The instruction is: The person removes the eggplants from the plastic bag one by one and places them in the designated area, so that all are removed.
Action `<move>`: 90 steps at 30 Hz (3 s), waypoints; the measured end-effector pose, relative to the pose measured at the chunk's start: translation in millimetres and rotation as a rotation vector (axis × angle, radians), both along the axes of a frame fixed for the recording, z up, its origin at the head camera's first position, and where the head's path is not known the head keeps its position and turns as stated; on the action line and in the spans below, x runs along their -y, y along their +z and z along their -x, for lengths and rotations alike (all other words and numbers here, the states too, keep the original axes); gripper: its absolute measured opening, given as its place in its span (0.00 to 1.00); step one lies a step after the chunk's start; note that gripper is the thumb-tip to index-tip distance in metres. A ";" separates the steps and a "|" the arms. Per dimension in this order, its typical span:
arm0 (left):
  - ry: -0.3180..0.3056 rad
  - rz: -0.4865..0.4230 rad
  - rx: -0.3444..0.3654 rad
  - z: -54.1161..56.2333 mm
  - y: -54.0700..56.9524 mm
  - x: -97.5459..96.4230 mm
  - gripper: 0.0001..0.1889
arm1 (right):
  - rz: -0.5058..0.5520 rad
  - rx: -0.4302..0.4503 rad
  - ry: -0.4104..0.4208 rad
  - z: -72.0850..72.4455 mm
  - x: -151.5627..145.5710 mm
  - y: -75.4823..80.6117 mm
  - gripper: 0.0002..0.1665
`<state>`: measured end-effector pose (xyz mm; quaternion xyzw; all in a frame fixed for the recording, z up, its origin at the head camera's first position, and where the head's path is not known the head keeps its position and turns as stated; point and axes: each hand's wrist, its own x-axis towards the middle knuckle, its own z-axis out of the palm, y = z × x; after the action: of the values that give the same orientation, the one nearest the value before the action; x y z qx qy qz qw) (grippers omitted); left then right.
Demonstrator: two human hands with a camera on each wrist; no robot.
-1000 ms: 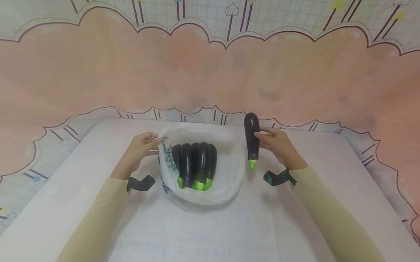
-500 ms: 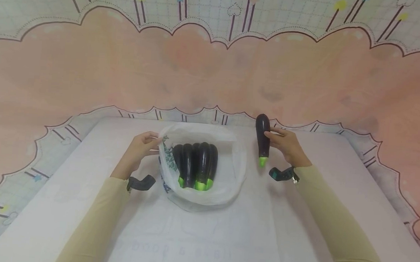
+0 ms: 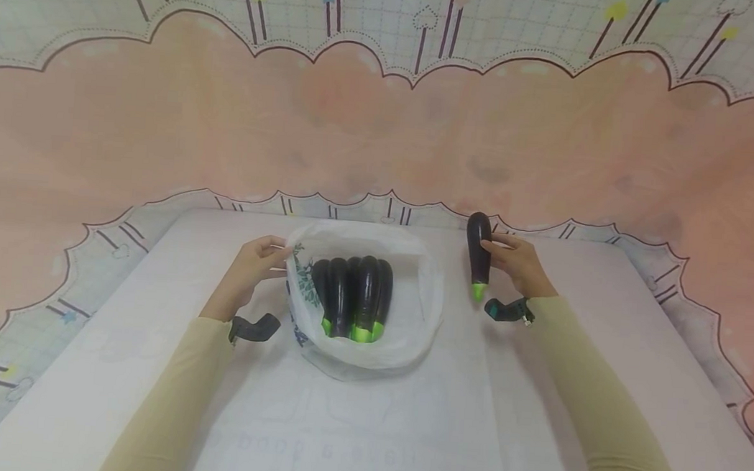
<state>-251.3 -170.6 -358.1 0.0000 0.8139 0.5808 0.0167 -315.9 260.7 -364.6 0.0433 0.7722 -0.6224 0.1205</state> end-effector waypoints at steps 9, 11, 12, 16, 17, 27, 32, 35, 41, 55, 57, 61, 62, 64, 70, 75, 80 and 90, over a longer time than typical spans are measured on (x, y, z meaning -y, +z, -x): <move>0.001 0.004 0.003 0.6 -0.9 0.2 0.17 | -0.047 0.029 -0.042 8.0 -3.6 -14.9 0.40; 0.003 0.000 0.006 0.7 -1.1 0.4 0.17 | -0.050 0.038 -0.052 9.4 -3.9 -17.6 0.40; 0.005 -0.001 0.008 0.8 -1.2 0.5 0.17 | -0.044 0.040 -0.059 10.1 -4.0 -18.9 0.39; 0.011 -0.002 0.017 1.5 -1.8 0.4 0.17 | -0.052 0.051 -0.071 12.8 -5.5 -24.5 0.40; 0.012 -0.001 0.018 1.5 -1.8 0.5 0.17 | -0.055 0.050 -0.073 13.5 -5.8 -25.8 0.40; 0.014 0.003 0.011 1.8 -1.8 1.9 0.17 | -0.078 0.052 -0.054 16.0 -5.9 -29.4 0.40; 0.012 -0.002 0.011 1.7 -1.3 2.5 0.17 | -0.088 0.047 -0.037 14.7 -5.2 -28.6 0.40; 0.012 -0.005 0.010 1.4 -0.4 2.4 0.17 | -0.083 0.040 -0.037 15.1 -4.4 -29.7 0.40; 0.012 0.002 0.006 1.0 -0.5 2.6 0.17 | -0.086 0.026 -0.068 17.7 -2.9 -35.7 0.40; 0.023 0.015 0.007 3.7 -3.9 3.8 0.17 | -0.190 0.040 -0.076 16.7 -3.1 -42.6 0.41; 0.025 0.019 0.007 3.7 -4.0 4.0 0.17 | -0.197 0.042 -0.077 17.0 -2.7 -43.1 0.41; 0.028 0.020 0.006 3.7 -4.0 4.1 0.17 | -0.228 0.035 -0.085 17.7 -0.3 -42.8 0.40; 0.028 0.018 0.006 3.8 -4.0 4.1 0.17 | -0.229 0.032 -0.085 18.0 0.5 -42.6 0.40; 0.027 0.012 0.008 4.0 -4.0 4.2 0.17 | -0.241 0.024 -0.078 18.0 1.6 -41.8 0.40; 0.025 0.010 0.013 3.7 -3.4 4.7 0.17 | -0.265 0.004 -0.045 18.0 1.5 -40.8 0.39; 0.020 0.006 0.013 2.7 -2.2 4.3 0.17 | -0.244 -0.024 0.027 17.2 -1.8 -41.5 0.39; 0.020 0.007 0.013 1.5 -0.6 3.8 0.17 | -0.215 -0.012 0.091 16.2 -3.5 -41.8 0.40; 0.022 0.010 0.015 0.4 0.2 3.4 0.17 | -0.221 -0.020 0.069 12.9 0.8 -39.4 0.38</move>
<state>-251.7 -173.9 -357.9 -0.0136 0.8164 0.5770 0.0165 -328.8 259.9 -404.0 0.0238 0.8384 -0.5292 0.1287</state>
